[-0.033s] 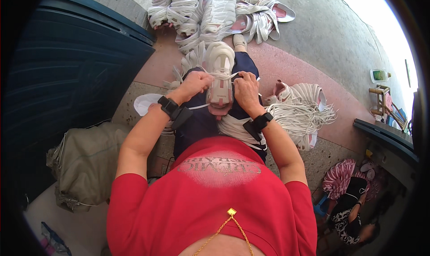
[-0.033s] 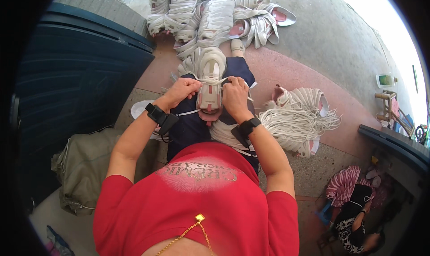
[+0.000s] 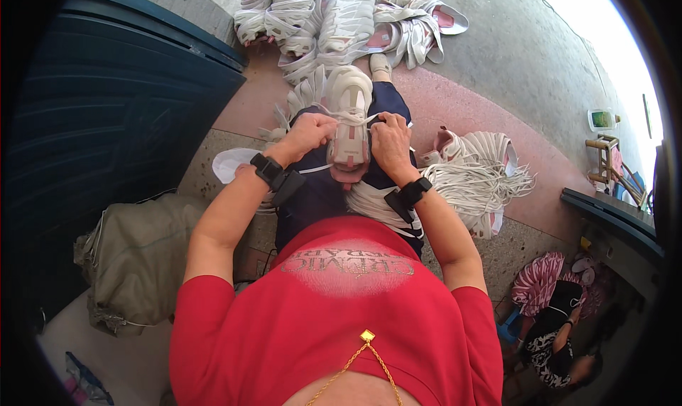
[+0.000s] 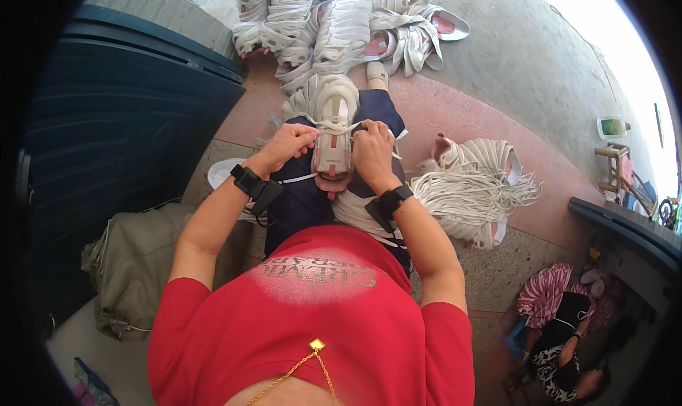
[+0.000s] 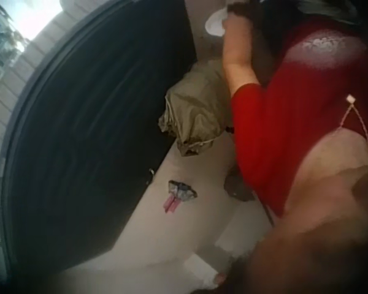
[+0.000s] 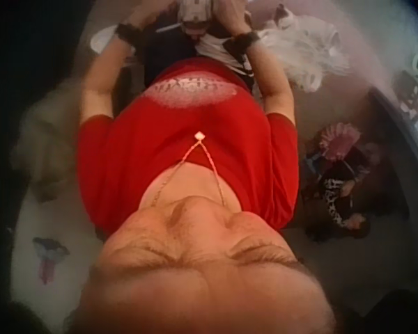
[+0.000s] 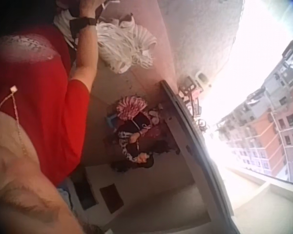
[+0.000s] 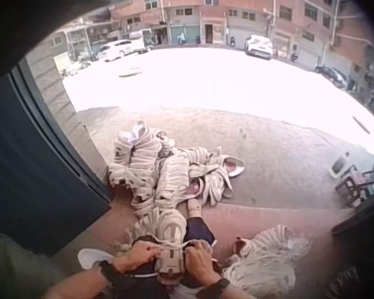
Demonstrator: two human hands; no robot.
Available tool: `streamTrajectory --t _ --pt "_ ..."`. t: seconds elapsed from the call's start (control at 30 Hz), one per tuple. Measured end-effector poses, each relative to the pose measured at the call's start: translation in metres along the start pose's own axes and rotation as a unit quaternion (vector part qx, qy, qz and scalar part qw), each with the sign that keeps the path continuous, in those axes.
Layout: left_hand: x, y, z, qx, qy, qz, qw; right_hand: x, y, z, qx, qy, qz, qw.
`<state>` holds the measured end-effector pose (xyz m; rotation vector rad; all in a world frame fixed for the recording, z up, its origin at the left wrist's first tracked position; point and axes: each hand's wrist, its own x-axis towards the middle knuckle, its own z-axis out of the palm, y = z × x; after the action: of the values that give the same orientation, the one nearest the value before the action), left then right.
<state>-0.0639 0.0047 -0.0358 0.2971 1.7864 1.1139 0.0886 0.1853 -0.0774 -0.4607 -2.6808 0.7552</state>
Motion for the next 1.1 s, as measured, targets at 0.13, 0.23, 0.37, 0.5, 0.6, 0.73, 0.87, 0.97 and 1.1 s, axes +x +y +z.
streamTrajectory --t 0.13,0.23,0.37,0.5,0.6,0.73,0.87,0.97,1.1 --pt "-0.008 -0.006 -0.001 0.058 0.069 0.019 0.996 0.005 -0.010 0.004 -0.021 0.007 -0.012 1.000" --pt "-0.005 -0.011 -0.004 0.221 0.109 0.067 0.967 0.008 -0.009 0.002 -0.020 0.004 -0.007 1.000" --pt "-0.001 -0.017 0.004 0.426 0.174 0.162 0.873 0.007 -0.007 0.004 -0.016 0.009 0.048 0.999" --pt "0.000 -0.006 0.006 0.530 0.150 0.161 0.819 0.006 -0.004 0.003 -0.020 -0.012 0.065 0.998" --pt "-0.002 0.004 0.007 0.582 0.135 0.213 0.774 0.007 -0.005 0.003 -0.030 -0.006 0.047 0.998" --pt "-0.001 0.015 0.010 0.606 0.127 0.210 0.757 0.007 -0.004 0.003 -0.039 0.004 0.033 0.999" --pt "-0.001 0.017 0.011 0.601 0.124 0.190 0.767 0.008 -0.005 0.000 -0.041 -0.044 0.052 0.997" --pt "-0.003 0.017 0.016 0.578 0.140 0.180 0.784 0.008 -0.005 0.000 -0.036 -0.005 0.029 0.999" --pt "-0.004 0.015 0.019 0.577 0.128 0.190 0.784 0.007 -0.003 0.000 -0.038 0.001 0.026 0.999"
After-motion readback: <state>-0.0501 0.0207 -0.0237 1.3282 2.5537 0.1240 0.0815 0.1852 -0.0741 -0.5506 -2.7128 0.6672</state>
